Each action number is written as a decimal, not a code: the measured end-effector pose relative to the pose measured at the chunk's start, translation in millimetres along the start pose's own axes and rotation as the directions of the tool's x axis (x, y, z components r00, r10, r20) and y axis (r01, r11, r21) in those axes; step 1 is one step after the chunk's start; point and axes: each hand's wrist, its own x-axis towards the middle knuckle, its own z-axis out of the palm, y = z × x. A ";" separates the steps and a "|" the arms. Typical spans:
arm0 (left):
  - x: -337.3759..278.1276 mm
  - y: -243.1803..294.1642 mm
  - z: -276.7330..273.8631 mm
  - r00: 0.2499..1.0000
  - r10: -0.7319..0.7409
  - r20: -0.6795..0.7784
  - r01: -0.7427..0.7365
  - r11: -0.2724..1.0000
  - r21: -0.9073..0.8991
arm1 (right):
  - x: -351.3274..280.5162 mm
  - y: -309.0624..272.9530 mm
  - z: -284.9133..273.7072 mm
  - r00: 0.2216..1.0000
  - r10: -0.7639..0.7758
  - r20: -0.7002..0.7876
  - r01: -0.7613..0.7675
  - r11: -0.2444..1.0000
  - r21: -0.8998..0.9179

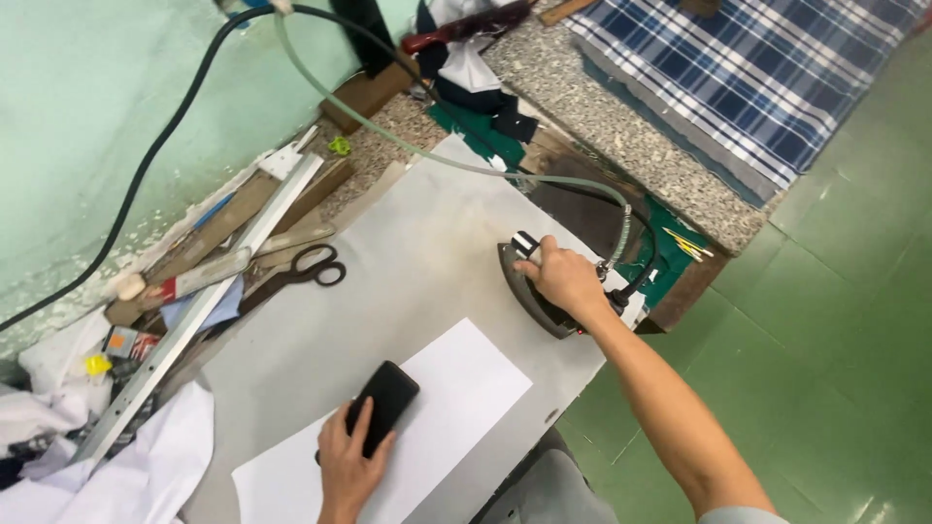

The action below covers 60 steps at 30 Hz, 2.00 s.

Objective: Ironing and cutting a piece of white material into a specific shape using scissors and a ruler.

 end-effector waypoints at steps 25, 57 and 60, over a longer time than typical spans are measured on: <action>-166.4 -26.4 -46.2 0.793 -0.603 -0.091 0.607 0.767 0.208 | -81.1 -135.8 2.0 0.948 -0.084 0.306 0.091 0.996 -0.008; -198.4 -55.0 -62.3 0.716 -0.595 -0.366 0.693 0.669 0.268 | -113.9 -68.6 74.8 0.948 -0.255 0.189 0.286 0.944 -0.163; -199.7 -54.9 -58.1 0.699 -0.605 -0.382 0.709 0.655 0.260 | -105.8 -52.2 65.7 0.948 -0.271 0.167 0.296 0.944 -0.146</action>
